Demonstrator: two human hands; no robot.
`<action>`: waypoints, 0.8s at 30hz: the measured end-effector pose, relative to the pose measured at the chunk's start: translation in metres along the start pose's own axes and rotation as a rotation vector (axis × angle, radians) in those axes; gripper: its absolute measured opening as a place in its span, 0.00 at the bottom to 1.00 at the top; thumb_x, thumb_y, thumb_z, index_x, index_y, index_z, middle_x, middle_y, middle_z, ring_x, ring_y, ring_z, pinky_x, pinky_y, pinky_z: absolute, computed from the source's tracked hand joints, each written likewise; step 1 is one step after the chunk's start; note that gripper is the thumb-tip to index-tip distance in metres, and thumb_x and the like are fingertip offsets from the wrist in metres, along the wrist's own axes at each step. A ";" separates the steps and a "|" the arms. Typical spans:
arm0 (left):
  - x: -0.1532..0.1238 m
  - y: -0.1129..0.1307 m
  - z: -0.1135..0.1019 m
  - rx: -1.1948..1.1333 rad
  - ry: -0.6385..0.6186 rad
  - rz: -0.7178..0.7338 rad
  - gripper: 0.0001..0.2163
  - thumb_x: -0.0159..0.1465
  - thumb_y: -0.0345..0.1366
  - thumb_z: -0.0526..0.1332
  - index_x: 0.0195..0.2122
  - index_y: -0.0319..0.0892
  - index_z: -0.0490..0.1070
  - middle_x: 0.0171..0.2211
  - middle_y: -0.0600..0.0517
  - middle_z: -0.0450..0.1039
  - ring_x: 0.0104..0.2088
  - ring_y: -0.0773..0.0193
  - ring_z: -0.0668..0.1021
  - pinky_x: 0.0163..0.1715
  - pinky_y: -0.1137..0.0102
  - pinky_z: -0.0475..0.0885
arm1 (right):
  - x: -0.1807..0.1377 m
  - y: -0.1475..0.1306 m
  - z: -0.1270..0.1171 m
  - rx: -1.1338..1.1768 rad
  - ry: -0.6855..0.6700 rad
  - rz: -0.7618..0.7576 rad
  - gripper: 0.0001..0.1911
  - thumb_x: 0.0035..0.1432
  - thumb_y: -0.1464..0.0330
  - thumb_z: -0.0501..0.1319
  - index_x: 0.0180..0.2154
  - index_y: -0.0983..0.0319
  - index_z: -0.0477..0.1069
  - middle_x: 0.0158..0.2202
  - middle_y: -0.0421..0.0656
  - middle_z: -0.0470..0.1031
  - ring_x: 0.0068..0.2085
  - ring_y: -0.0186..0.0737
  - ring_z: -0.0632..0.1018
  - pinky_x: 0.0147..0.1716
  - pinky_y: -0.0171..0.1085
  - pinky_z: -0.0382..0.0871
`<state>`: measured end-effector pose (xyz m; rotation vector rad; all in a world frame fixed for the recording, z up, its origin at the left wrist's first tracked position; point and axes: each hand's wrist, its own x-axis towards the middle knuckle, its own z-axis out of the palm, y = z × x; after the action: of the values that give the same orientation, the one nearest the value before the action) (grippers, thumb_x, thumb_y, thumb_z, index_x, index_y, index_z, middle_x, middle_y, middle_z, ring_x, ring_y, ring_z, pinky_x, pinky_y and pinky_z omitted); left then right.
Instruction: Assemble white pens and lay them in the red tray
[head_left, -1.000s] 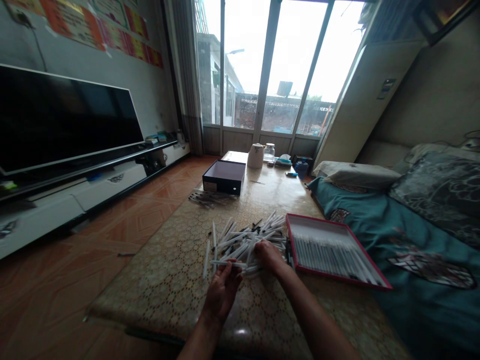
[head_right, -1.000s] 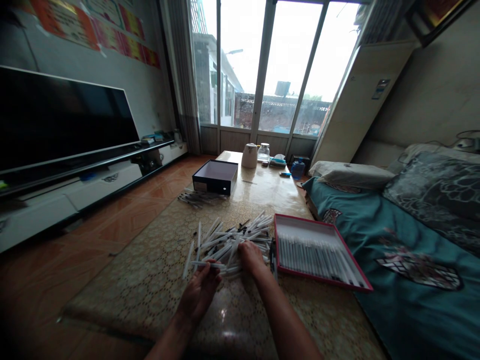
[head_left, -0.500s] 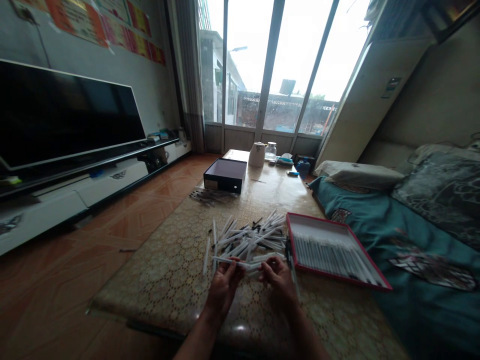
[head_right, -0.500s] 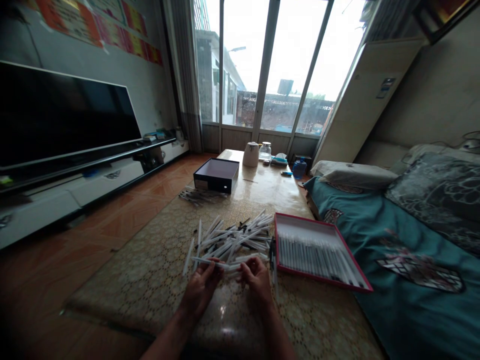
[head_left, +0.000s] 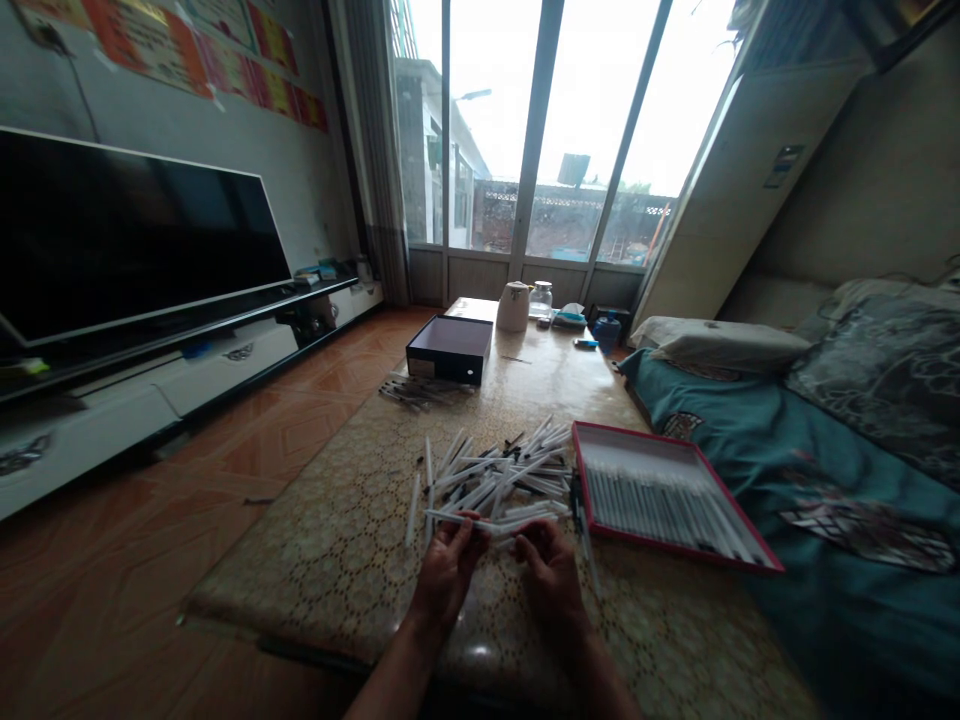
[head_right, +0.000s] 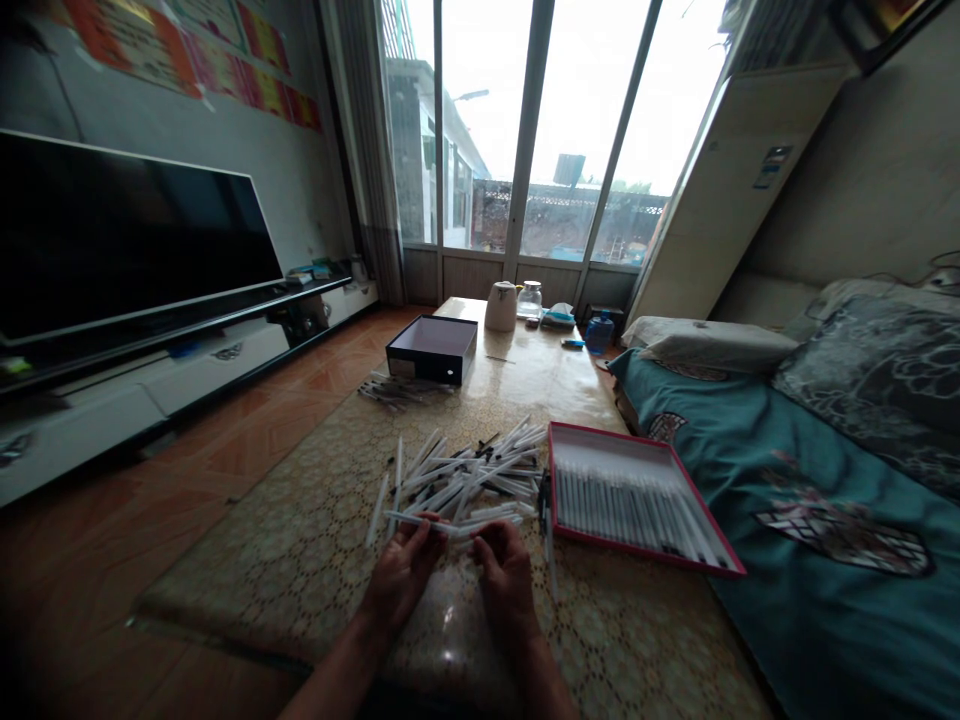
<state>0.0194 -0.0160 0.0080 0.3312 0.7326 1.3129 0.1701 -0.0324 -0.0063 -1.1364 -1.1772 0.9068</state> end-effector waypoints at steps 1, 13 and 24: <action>0.000 0.000 0.000 0.000 -0.002 0.007 0.04 0.55 0.27 0.63 0.32 0.40 0.72 0.30 0.49 0.77 0.30 0.65 0.79 0.34 0.73 0.73 | -0.001 -0.001 0.001 -0.042 0.003 -0.025 0.09 0.54 0.63 0.59 0.35 0.61 0.70 0.29 0.41 0.72 0.29 0.36 0.73 0.30 0.35 0.68; -0.003 0.002 0.004 0.070 -0.041 0.019 0.05 0.53 0.27 0.64 0.32 0.39 0.73 0.31 0.48 0.77 0.31 0.64 0.79 0.34 0.73 0.73 | -0.009 -0.013 0.008 -0.121 -0.010 -0.085 0.08 0.55 0.66 0.57 0.37 0.62 0.70 0.29 0.42 0.73 0.29 0.36 0.74 0.30 0.34 0.68; 0.000 -0.001 0.001 0.110 -0.094 0.024 0.06 0.52 0.30 0.66 0.32 0.38 0.74 0.30 0.48 0.76 0.32 0.63 0.78 0.37 0.72 0.73 | -0.009 -0.014 0.008 -0.030 -0.024 -0.032 0.07 0.53 0.67 0.59 0.35 0.62 0.70 0.27 0.40 0.73 0.27 0.34 0.72 0.27 0.32 0.67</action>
<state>0.0214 -0.0163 0.0081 0.4876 0.7248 1.2736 0.1600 -0.0426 0.0052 -1.1305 -1.2289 0.8824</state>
